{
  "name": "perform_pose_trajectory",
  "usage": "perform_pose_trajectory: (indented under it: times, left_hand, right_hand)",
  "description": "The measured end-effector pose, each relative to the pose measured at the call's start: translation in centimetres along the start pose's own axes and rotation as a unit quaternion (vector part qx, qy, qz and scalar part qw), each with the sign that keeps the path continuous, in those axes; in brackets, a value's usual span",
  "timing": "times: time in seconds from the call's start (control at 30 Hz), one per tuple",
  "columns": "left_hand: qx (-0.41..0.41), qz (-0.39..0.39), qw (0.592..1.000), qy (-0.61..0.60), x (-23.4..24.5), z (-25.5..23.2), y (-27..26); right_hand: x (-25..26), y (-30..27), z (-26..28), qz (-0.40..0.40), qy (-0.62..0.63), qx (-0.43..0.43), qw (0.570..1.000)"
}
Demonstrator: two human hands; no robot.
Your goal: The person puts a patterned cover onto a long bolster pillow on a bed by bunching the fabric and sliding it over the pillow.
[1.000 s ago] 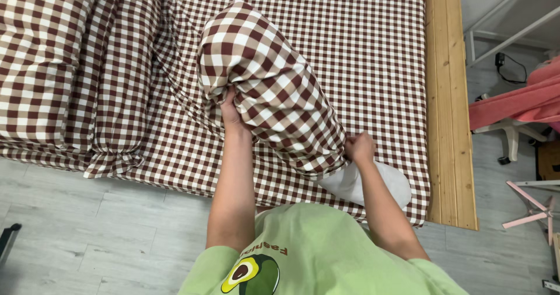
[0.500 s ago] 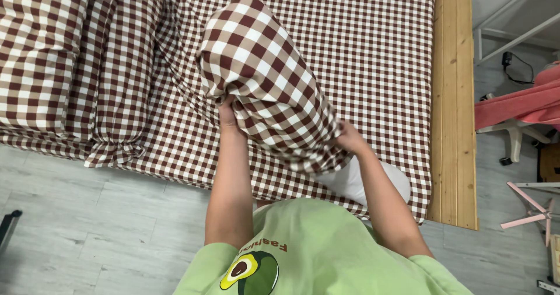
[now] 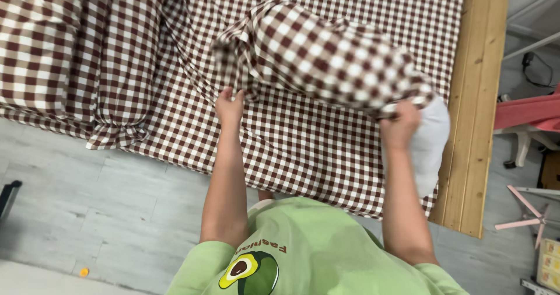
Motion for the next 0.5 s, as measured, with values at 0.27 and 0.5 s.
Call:
perform_pose_trajectory:
  times: [0.27,0.5]
  left_hand:
    - [0.157,0.037,0.978,0.129,0.8,2.5,-7.7]
    - [0.015,0.127,0.958,0.258,-2.7,3.9,-8.2]
  right_hand:
    - [-19.5,-16.3,5.5,0.401,-0.112,0.046,0.908]
    - [-17.8,-23.6,8.6,0.453,-0.106,-0.006,0.885]
Point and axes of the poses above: each hand's wrist, its own y-axis towards the middle knuckle, its own x-axis out of the back of the hand, z = x × y, the point moved 5 cm from there along y, towards the middle knuckle, and after that the axes turned 7 degrees about -y, right-handed, at the moved point
